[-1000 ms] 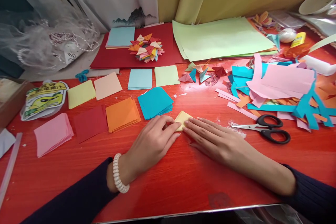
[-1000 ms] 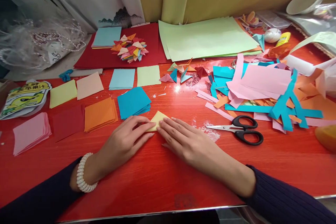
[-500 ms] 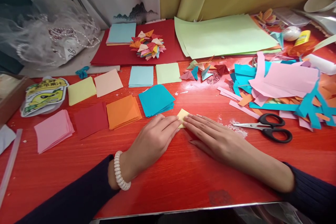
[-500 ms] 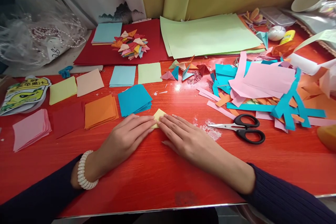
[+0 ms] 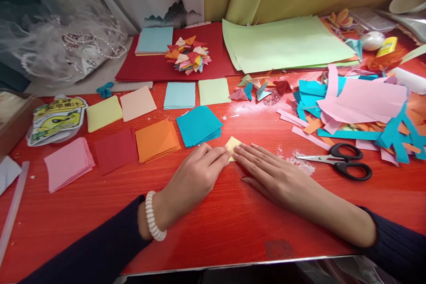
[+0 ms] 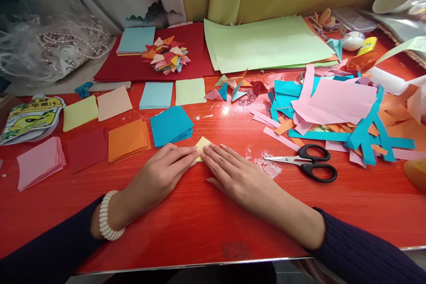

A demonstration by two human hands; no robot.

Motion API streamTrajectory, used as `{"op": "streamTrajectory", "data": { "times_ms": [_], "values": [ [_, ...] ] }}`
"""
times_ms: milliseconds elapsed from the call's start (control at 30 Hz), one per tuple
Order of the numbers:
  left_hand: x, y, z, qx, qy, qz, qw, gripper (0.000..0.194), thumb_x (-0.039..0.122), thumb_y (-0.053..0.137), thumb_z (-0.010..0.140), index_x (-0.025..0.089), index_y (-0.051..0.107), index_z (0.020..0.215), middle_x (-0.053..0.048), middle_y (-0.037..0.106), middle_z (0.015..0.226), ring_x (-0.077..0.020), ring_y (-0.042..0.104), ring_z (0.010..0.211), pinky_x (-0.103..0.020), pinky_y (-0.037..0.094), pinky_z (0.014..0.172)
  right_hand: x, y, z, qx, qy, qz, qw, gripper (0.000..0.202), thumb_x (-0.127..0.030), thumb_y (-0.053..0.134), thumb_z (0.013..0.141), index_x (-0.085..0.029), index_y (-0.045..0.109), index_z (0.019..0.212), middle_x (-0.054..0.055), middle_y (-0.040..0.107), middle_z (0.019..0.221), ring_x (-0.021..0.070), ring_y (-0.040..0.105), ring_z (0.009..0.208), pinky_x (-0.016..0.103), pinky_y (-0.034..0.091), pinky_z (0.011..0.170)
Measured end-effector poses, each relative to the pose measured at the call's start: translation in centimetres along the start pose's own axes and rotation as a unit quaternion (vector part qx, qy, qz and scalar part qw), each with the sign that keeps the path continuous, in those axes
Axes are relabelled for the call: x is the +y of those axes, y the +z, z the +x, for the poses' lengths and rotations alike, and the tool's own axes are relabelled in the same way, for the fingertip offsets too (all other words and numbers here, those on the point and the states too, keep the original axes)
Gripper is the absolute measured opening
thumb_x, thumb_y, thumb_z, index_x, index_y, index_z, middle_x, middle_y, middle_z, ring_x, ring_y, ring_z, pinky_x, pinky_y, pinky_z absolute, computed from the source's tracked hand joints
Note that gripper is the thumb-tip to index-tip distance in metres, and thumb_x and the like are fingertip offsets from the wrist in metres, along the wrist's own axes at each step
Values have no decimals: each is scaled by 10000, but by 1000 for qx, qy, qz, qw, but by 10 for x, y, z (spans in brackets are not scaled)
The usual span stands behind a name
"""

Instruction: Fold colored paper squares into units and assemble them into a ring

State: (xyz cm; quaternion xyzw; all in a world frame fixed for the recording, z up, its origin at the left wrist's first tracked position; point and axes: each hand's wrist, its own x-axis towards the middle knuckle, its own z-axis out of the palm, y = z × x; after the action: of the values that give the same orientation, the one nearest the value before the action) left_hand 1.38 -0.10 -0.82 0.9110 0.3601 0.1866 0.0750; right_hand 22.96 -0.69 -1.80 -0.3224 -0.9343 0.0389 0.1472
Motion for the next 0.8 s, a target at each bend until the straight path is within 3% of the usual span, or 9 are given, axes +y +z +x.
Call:
{"op": "streamTrajectory", "data": {
  "times_ms": [333,800],
  "values": [
    [0,-1,0,-6,-1,11,1000,299,136,349,931,106,482,1196,-82,555,1181,-176,482,916,-348,466,853,-3,1,-2,1,6,4,1000,495,-209,434,898,-56,314,1353,168,365,1381,253,247,1320,455,338,1054],
    [-2,0,3,-14,-9,3,1000,296,137,373,925,98,493,1193,-64,551,1165,-157,441,847,-310,462,829,-9,1,-1,19,6,-50,999,403,-186,431,897,7,447,1250,217,446,1305,283,328,1277,446,406,1002]
  ]
}}
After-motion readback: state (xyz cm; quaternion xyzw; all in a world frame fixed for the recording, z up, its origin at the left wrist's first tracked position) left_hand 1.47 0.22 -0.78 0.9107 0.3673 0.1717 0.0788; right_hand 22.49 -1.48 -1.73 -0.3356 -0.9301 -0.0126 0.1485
